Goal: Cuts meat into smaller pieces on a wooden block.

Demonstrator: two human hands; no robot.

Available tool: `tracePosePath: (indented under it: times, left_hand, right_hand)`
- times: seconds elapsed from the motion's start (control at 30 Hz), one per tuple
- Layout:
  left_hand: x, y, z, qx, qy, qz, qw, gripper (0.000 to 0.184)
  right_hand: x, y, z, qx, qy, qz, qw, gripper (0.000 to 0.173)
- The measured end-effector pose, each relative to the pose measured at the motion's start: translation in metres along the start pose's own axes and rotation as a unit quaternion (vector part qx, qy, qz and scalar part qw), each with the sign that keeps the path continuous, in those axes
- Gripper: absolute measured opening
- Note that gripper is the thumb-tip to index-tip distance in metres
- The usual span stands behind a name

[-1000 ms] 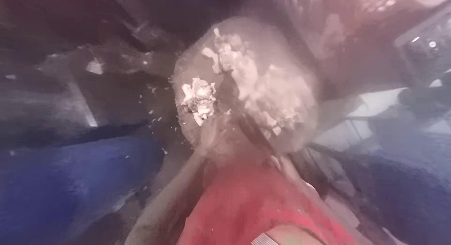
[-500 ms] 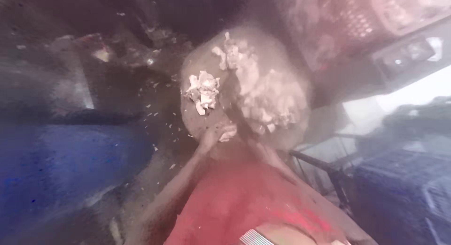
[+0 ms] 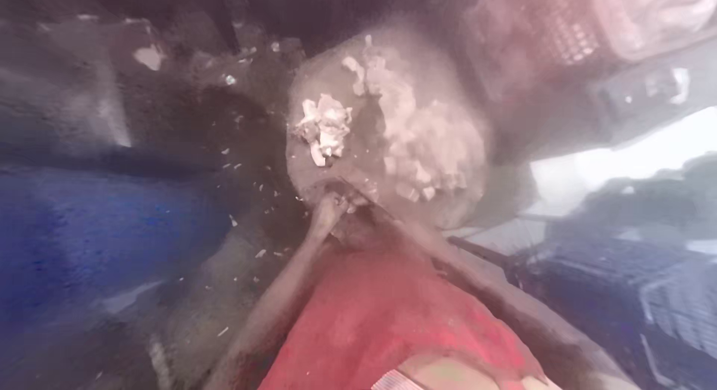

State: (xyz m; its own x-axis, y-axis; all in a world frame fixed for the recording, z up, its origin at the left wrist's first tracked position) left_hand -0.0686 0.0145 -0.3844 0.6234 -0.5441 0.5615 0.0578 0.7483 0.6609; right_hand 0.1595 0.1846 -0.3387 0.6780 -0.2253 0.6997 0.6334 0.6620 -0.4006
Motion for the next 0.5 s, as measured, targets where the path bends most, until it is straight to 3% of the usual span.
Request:
tracePosePath:
  times: [0.13,0.23,0.33,0.4,0.5]
  left_hand:
    - [0.025,-0.029,0.008,0.105,-0.007,0.038,0.994,0.038]
    - [0.038,-0.039,0.009,0.079,-0.056,0.057,0.994,0.040]
    - [0.046,-0.037,0.023,0.023,-0.036,0.059,0.997,0.040]
    - [0.049,-0.027,0.034,0.030,0.022,0.041,0.998,0.041]
    - [0.039,-0.009,0.020,-0.031,0.061,-0.005,0.998,0.056]
  right_hand:
    - [0.027,0.009,-0.004,-0.056,0.038,-0.048,0.997,0.067]
    - [0.049,-0.037,0.022,-0.106,0.055,-0.045,0.992,0.060]
    - [0.060,-0.091,0.045,-0.176,0.077,0.049,0.980,0.056]
    - [0.045,-0.104,0.030,-0.175,0.105,0.100,0.974,0.062]
    - [0.000,-0.078,-0.032,-0.128,0.027,0.022,0.991,0.064]
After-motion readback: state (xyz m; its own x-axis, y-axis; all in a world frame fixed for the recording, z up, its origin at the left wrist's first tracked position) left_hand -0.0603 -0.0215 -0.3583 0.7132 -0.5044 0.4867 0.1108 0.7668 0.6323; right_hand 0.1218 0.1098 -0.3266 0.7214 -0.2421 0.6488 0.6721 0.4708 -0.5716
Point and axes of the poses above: each hand's wrist, its own x-axis away from the middle knuckle, its own z-axis out of the back of the hand, y = z × x, the point moved 5 cm from there along -x, towards the middle knuckle, and after that the axes turned 8 degrees about x, right-handed, at the moved point
